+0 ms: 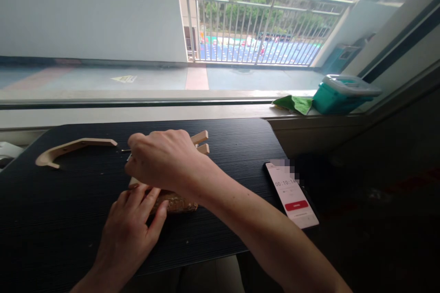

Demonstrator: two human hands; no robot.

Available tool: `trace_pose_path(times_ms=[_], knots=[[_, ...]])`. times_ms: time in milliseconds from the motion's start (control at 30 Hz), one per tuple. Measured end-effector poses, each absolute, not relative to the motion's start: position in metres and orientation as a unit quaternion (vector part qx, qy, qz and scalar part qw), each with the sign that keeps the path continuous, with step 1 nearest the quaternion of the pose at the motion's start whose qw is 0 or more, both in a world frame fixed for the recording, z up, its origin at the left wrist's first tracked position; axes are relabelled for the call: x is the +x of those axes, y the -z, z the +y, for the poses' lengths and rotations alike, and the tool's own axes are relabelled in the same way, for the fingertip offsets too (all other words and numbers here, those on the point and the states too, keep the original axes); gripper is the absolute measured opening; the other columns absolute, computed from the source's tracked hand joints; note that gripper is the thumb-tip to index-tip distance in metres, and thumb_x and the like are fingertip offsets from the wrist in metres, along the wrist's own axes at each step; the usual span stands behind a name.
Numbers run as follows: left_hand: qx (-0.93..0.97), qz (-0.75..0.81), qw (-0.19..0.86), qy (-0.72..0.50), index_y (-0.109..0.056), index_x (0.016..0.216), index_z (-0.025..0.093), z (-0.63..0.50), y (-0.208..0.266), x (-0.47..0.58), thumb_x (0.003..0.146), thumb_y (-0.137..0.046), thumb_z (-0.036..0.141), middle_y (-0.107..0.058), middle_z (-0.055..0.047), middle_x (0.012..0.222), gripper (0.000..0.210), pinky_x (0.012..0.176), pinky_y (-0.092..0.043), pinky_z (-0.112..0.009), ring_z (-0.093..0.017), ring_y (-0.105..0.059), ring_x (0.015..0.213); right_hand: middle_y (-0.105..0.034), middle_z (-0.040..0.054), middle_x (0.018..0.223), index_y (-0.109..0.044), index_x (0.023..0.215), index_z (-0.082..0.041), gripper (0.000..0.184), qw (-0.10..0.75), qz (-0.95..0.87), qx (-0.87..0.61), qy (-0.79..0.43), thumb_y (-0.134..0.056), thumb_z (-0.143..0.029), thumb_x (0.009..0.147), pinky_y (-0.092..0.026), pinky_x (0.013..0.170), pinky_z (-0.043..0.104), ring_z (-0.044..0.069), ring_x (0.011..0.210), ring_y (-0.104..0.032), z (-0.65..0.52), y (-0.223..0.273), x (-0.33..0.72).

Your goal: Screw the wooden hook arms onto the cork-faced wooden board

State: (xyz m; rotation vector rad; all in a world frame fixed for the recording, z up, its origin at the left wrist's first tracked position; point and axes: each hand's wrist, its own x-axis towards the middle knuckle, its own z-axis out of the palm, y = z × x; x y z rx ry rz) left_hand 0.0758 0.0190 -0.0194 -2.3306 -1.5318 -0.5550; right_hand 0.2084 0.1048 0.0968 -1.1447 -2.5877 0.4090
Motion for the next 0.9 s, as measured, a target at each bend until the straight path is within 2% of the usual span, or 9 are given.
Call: trace_pose_path(times_ms=[167,367,467,600,733,900], knots=[[-0.807,-0.539,0.134,0.202,-0.059,0.080,0.018,0.020,0.019,0.077,0.082,-0.044,0.027,-0.057,-0.009,0.082,0.018,0.068,-0.044,-0.038,-0.025,-0.051,0.077,-0.069,0.0056,0.082,-0.055,0.099,-0.020,0.025,0.123,-0.914,-0.364,-0.133,-0.036,-0.025,0.084,-0.038,0.054,0.027,0.019,0.067,-0.059,0.102,-0.105,0.213],[-0.811,-0.529,0.130,0.213,-0.053,0.069,0.019,0.021,0.019,0.077,0.082,-0.044,0.025,-0.052,-0.007,0.070,0.017,0.068,-0.043,-0.038,-0.026,-0.051,0.076,-0.069,0.0053,0.087,-0.061,0.089,-0.021,0.022,0.104,-0.919,-0.354,-0.141,-0.041,-0.025,0.081,-0.040,0.057,0.027,0.020,0.072,-0.059,0.097,-0.107,0.217],[-0.812,-0.530,0.138,0.202,-0.056,0.081,0.018,0.020,0.021,0.076,0.083,-0.045,0.026,-0.055,-0.009,0.080,0.015,0.072,-0.044,-0.040,-0.027,-0.052,0.082,-0.068,0.0072,0.088,-0.061,0.088,-0.019,0.022,0.109,-0.916,-0.357,-0.150,-0.040,-0.024,0.082,-0.040,0.057,0.027,0.020,0.072,-0.059,0.102,-0.104,0.219],[-0.814,-0.527,0.147,0.197,-0.056,0.104,0.015,0.019,0.021,0.075,0.082,-0.047,0.026,-0.058,-0.011,0.098,0.025,0.079,-0.043,-0.040,-0.028,-0.052,0.091,-0.069,0.0075,0.090,-0.063,0.090,-0.018,0.023,0.100,-0.900,-0.397,-0.150,-0.043,-0.028,0.081,-0.041,0.057,0.028,0.020,0.075,-0.060,0.104,-0.106,0.216],[-0.811,-0.532,0.154,0.189,-0.059,0.102,0.013,0.017,0.018,0.074,0.083,-0.047,0.026,-0.058,-0.013,0.103,0.026,0.074,-0.043,-0.039,-0.028,-0.052,0.086,-0.069,0.0060,0.090,-0.066,0.090,-0.021,0.023,0.083,-0.900,-0.407,-0.132,-0.048,-0.027,0.077,-0.041,0.058,0.028,0.020,0.076,-0.060,0.099,-0.117,0.206],[-0.800,-0.548,0.146,0.197,-0.061,0.104,0.013,0.012,0.015,0.070,0.083,-0.047,0.025,-0.058,-0.013,0.105,0.028,0.071,-0.043,-0.037,-0.026,-0.052,0.085,-0.069,0.0089,0.088,-0.067,0.090,-0.018,0.025,0.001,-0.927,-0.360,-0.103,-0.045,-0.018,0.079,-0.041,0.060,0.028,0.020,0.081,-0.061,0.090,-0.138,0.191]])
